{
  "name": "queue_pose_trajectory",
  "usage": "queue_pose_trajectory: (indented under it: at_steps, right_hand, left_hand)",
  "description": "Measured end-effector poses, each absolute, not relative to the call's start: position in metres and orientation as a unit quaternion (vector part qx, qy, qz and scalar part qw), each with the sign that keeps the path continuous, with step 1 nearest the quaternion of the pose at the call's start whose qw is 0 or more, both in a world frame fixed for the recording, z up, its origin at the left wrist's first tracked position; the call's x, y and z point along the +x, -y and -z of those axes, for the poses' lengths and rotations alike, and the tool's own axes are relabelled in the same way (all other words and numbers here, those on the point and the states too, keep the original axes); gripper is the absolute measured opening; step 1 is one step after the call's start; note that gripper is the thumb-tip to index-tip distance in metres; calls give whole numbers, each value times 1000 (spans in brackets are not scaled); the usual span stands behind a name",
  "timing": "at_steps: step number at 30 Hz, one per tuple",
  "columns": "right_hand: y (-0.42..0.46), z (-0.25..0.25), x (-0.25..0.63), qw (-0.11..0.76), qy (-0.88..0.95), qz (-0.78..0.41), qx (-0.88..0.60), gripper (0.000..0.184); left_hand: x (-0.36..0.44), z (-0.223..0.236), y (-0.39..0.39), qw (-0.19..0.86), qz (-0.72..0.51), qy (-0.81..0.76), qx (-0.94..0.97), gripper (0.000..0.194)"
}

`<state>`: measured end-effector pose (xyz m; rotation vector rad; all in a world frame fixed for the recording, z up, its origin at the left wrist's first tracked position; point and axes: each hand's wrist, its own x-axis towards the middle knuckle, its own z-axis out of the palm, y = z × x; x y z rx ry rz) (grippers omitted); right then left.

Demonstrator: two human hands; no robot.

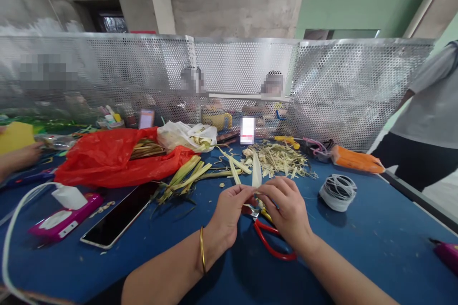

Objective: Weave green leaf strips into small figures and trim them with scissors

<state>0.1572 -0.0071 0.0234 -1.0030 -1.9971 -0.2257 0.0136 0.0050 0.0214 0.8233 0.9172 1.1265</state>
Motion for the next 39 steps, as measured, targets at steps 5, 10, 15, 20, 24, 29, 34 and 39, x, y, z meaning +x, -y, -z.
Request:
queue_pose_trajectory:
  at_steps: [5,10,15,20,24,29,34,39]
  right_hand:
    - [7,-22,158,437,804,130,-380,19]
    - [5,-21,158,456,795,70,-394,20]
    - [6,-21,155,492,747,-66,-443,12]
    - [8,-22,152,518,706,-173,-450,12]
    - [8,-22,151,517,674,-236,-472,12]
    - [7,-22,150,526,644,-296,-470,13]
    - [9,-23,150,528,648,-252,-487,11]
    - [8,-21,151,520,655,-233,-496,12]
  left_hand:
    - [11,-20,-3,720,-481,-368,339,12]
    - [8,-21,-6,763,-468,-332,299,19]
    - [10,-22,-8,728,-494,-353,320,19]
    - [13,-18,-7,664,-523,-378,377,15]
    - [13,-19,-6,637,-530,-397,394,14]
    - [14,-21,-6,598,-543,-408,426,10]
    - [15,-20,-5,576,-547,-422,437,9]
    - [15,-19,-3,591,-538,-417,432,13]
